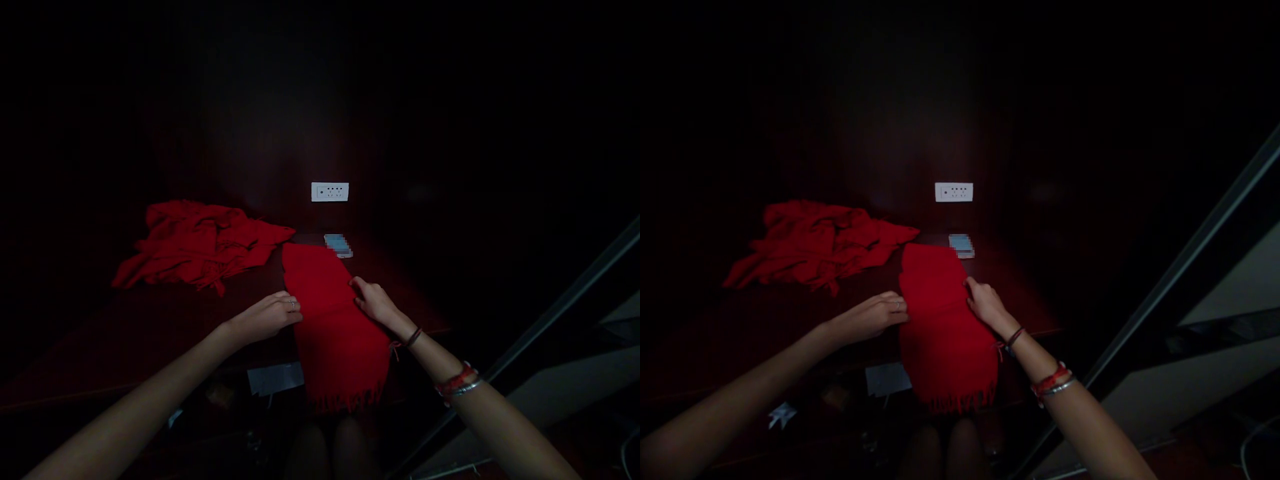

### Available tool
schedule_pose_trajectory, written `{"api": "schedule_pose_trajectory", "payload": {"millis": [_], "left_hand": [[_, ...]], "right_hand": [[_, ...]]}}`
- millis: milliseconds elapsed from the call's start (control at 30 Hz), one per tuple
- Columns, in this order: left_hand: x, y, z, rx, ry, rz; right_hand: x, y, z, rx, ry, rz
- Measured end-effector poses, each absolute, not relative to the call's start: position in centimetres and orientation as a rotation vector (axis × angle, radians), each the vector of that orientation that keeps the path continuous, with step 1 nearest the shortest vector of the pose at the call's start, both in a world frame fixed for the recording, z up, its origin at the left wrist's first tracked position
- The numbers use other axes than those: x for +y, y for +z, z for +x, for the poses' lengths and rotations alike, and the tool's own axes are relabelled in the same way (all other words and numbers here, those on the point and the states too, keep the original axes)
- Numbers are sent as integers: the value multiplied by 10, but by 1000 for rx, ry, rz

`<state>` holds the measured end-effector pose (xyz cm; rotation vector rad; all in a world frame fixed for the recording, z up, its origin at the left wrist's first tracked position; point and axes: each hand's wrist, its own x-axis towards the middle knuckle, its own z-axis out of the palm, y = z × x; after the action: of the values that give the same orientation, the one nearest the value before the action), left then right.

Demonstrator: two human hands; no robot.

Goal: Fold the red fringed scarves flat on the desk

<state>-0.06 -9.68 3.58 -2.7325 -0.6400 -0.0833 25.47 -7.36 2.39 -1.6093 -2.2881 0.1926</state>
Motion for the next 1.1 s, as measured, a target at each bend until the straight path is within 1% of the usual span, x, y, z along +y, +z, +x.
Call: {"api": "schedule_pose_trajectory", "payload": {"millis": [233, 300, 400, 467, 600, 667, 733, 800, 867, 933, 1000, 1067, 1100], "left_hand": [[-103, 44, -2, -781, -247, -2984], [-102, 48, 3, -845, -360, -3009], [-94, 46, 12, -1017, -513, -2877], [-86, 35, 16, -1147, -445, -2821], [-77, 7, 8, -1345, -149, -2895], [-78, 3, 1, -1356, -117, -2950], [-78, 10, -5, -1353, -141, -3022], [-74, 24, -8, -1403, -280, -3062], [-64, 39, -10, -1581, -591, -2970], [-49, 50, -12, -1958, -980, -2770], [-34, 55, -12, -2472, -1323, -2525], [-20, 53, -10, -2871, -1499, -2335], [-14, 52, -9, -2976, -1526, -2286]], "right_hand": [[-80, 29, 256, -2383, 85, -1666], [-83, 34, 256, -2415, 42, -1610], [-88, 37, 252, -2489, 10, -1439], [-90, 31, 250, -2571, 71, -1384], [-93, 12, 256, -2644, 290, -1442], [-92, 13, 261, -2631, 384, -1450], [-89, 24, 265, -2605, 457, -1386], [-80, 43, 265, -2507, 466, -1289], [-64, 63, 261, -2310, 461, -1311], [-44, 76, 254, -2084, 548, -1469], [-25, 81, 246, -1902, 741, -1596], [-9, 78, 237, -1781, 959, -1585], [-4, 74, 234, -1737, 1036, -1552]]}}
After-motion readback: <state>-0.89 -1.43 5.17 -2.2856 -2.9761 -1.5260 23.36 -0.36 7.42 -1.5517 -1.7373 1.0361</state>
